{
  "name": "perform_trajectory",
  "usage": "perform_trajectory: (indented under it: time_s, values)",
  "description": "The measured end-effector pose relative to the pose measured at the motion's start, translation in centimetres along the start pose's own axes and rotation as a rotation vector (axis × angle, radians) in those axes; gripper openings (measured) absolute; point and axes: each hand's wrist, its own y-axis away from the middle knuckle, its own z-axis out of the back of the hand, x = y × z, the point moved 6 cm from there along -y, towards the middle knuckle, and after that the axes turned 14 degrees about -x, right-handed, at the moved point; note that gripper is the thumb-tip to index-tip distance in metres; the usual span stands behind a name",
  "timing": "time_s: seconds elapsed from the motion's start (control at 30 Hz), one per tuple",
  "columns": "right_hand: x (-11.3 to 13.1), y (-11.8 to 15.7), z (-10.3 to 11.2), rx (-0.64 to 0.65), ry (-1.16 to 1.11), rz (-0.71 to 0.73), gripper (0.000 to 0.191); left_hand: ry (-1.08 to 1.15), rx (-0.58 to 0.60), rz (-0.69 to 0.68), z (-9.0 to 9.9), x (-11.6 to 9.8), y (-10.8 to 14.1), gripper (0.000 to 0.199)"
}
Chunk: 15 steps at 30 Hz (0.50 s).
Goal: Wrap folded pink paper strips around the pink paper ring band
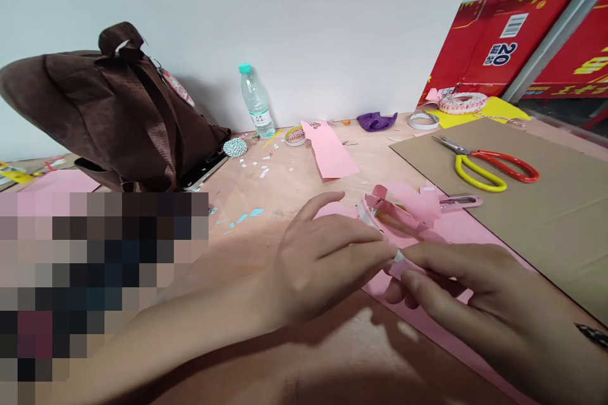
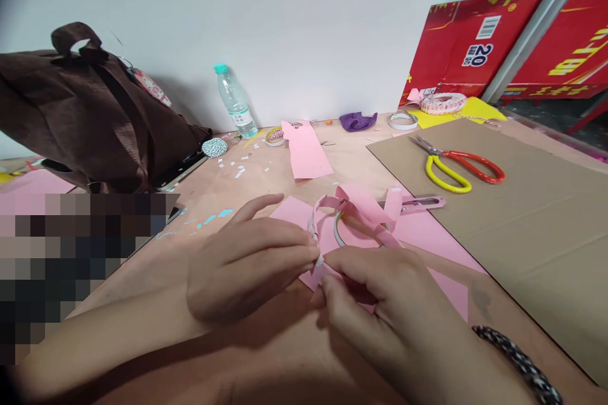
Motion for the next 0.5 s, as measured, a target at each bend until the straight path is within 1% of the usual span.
perform_trajectory:
  time_s: [0.07, 0.17, 0.27, 0.3, 0.37, 0.43, 0.5]
  values:
    - [0.0, 0.0, -0.1, 0.044, -0.005, -0.005, 0.040, 0.004, -0.006, -0.044, 0.1, -0.3, 0.2, 0.021]
    - [-0.2, 0.1, -0.2, 0.055, 0.021, -0.025, 0.037, -0.031, -0.125, -0.121, 0.3, -0.9, 0.5, 0.021]
    - [-0.6, 0.4, -0.5, 0.062, 0.042, -0.046, 0.038, -0.092, -0.211, -0.151, 0.3, -1.3, 0.5, 0.016]
    - [-0.7, 0.5, -0.6, 0.059, 0.048, -0.048, 0.038, -0.117, -0.208, -0.145, 0.2, -1.3, 0.4, 0.014]
    - [-0.7, 0.5, -0.7, 0.048, 0.059, -0.043, 0.039, -0.161, -0.163, -0.129, 0.0, -1.4, 0.2, 0.008]
    - [-0.7, 0.5, -0.7, 0.031, 0.060, -0.036, 0.039, -0.192, -0.120, -0.113, -0.2, -1.4, 0.0, 0.007]
    - [-0.6, 0.4, -0.6, 0.032, 0.059, -0.036, 0.037, -0.195, -0.127, -0.069, -0.2, -1.1, -0.2, 0.006]
